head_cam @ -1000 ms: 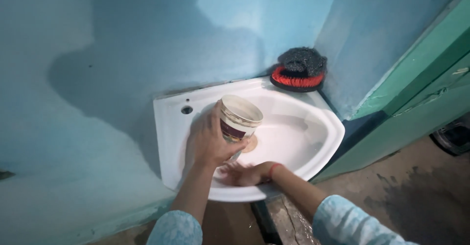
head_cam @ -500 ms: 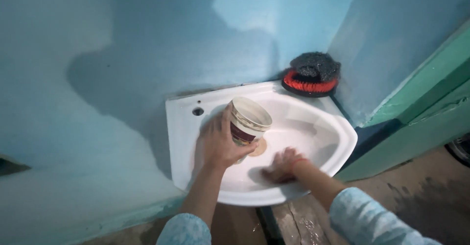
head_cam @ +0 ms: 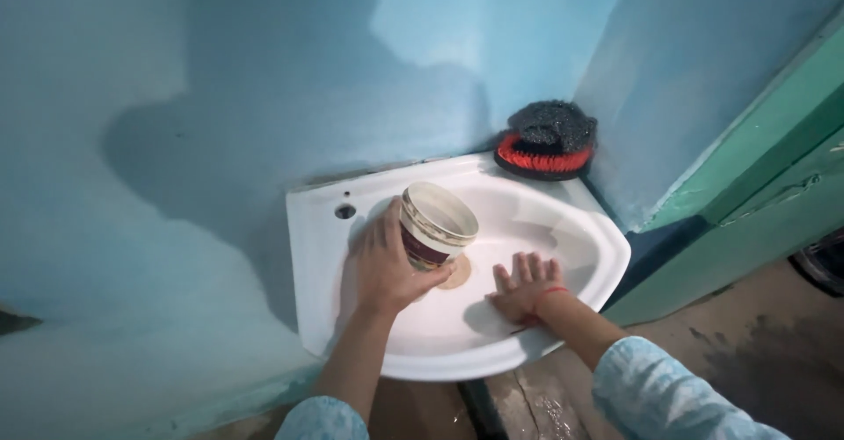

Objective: Cleaning a small corner sink using a container, water, and scrubbing tools.

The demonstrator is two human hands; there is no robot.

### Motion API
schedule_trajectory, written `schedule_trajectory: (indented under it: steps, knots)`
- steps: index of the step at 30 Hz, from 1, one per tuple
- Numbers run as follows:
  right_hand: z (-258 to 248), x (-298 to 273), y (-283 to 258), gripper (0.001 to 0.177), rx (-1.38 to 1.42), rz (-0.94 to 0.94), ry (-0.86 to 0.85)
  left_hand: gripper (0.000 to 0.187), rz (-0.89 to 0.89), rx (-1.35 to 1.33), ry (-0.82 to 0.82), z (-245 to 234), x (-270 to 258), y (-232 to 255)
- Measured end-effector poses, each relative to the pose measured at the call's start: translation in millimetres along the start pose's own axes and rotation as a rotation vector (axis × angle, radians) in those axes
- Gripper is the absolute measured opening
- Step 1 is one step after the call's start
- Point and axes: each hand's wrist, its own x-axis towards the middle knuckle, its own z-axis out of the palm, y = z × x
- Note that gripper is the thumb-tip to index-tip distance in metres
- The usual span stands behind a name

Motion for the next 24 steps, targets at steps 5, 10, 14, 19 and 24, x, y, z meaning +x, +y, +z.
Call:
schedule_trajectory:
  steps: [5, 10, 14, 19, 24]
  knots:
    - [-1, -1, -49, 0.091, 0.035, -0.161, -0.127, 0.126, -0.022, -0.003, -0.017, 2, 0, -1]
    - [-7, 3, -68, 0.075, 0.191, -0.586, -0.086, 0.128, -0.105, 0.055, -0.084, -4, 0, -1]
    - [23, 45, -32, 0.058, -0.197, -0.360, 0.226, 0.126, -0.063, 0.025, -0.016, -2, -2, -2]
    - [19, 62, -43, 0.091, 0.252, -0.169, 0.133, 0.124, -0.056, 0.038, 0.006, -2, 0, 1]
    - [15, 54, -39, 0.094, 0.233, -0.183, 0.175, 0.122, -0.058, -0.013, 0.011, 3, -3, -2]
